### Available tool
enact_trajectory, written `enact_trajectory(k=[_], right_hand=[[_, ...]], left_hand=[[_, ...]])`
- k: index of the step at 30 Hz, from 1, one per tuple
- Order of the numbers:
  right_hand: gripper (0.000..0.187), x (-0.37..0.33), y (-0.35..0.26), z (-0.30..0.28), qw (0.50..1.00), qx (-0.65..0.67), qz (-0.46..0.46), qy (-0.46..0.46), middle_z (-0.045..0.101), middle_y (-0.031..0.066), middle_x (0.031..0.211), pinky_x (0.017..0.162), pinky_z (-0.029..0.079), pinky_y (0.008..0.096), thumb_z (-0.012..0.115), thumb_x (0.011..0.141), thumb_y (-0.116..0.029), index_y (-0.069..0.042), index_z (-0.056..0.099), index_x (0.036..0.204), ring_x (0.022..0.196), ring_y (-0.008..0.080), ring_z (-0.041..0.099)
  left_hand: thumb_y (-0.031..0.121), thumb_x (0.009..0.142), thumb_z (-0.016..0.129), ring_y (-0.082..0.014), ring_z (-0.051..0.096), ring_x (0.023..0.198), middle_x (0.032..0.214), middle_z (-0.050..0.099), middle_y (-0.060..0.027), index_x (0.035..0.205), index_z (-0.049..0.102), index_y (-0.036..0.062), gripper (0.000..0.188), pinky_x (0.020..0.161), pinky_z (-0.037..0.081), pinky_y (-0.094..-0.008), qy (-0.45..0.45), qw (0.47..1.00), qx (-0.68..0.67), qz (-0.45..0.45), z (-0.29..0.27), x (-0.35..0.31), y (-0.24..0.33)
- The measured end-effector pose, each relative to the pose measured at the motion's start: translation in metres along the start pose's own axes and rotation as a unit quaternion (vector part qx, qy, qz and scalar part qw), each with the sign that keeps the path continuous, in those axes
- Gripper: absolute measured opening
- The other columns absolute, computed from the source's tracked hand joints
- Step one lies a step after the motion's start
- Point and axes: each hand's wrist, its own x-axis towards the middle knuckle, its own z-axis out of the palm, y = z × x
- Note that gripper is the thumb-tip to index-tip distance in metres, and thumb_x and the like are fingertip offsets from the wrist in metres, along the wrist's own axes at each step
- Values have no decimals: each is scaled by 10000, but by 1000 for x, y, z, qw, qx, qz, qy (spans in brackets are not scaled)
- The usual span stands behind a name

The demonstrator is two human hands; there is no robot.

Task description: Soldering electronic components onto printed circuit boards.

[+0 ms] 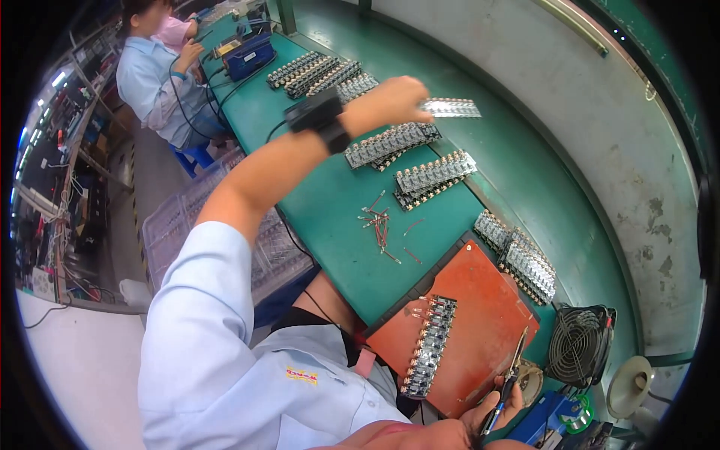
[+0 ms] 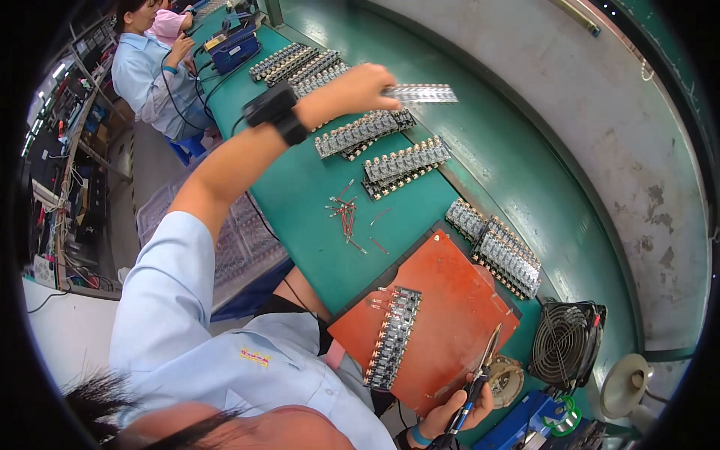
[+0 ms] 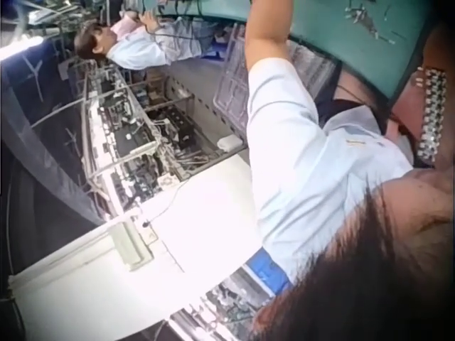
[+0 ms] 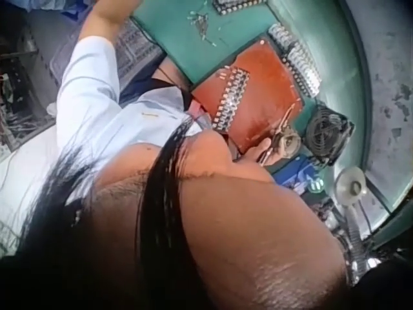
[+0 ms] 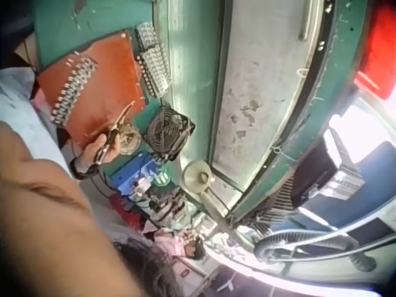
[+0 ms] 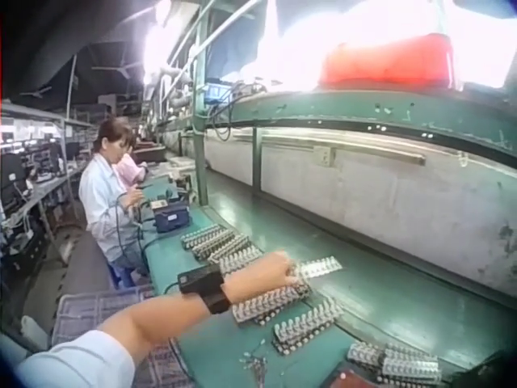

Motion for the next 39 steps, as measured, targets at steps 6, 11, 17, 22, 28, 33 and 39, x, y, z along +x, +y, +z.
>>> enact_trajectory(k=[6,11,17,22,28,33,39], right_hand=[[439,-4,0,-6,1000,8,3,-10,604,168,1074,948,439,358,591,933,-261,42,465,1225,1007,230,588],[464,-4,-6,-9,1000,-12,7,-15,607,166,1063,938,449,355,611,927,-285,44,467,1220,989,231,602],[401,-1,-16,-5,997,47,-62,-25,583,164,1111,925,467,356,563,944,-216,37,464,1238,977,228,599],[433,-2,-25,7,996,52,-72,-28,597,167,1081,899,481,357,586,934,-248,42,465,1231,958,233,608],[454,-3,-32,9,995,57,-68,-45,612,164,1045,884,482,355,608,920,-265,43,468,1223,927,233,616],[467,-6,-32,5,997,51,-45,-46,618,167,1031,882,482,357,613,918,-285,42,467,1218,921,235,617],[489,-4,-33,12,997,50,-28,-52,622,175,1017,846,495,355,609,923,-313,40,458,1227,906,234,616]], left_hand=[[407,787,686,-366,614,861,805,625,-195,900,672,-18,440,786,489,-456,38,995,-38,-81,-15,-92,12],[392,788,696,-363,607,896,889,636,-183,982,663,4,435,803,487,-445,66,992,-12,-110,11,-124,9],[374,792,697,-341,603,917,939,632,-146,961,665,46,370,800,485,-438,149,986,32,-73,0,-133,34],[283,808,681,-298,581,883,867,595,-99,882,654,87,211,771,433,-418,19,988,-148,50,7,-149,133],[220,799,685,-276,548,916,869,566,-83,842,653,113,120,768,375,-393,-3,988,-141,62,27,-137,143],[206,795,687,-278,543,929,877,567,-85,829,652,115,103,772,369,-405,16,998,-40,-42,17,-136,133],[172,824,664,-271,572,862,850,581,-97,824,634,75,102,733,397,-416,37,999,-3,-28,31,-153,153]])
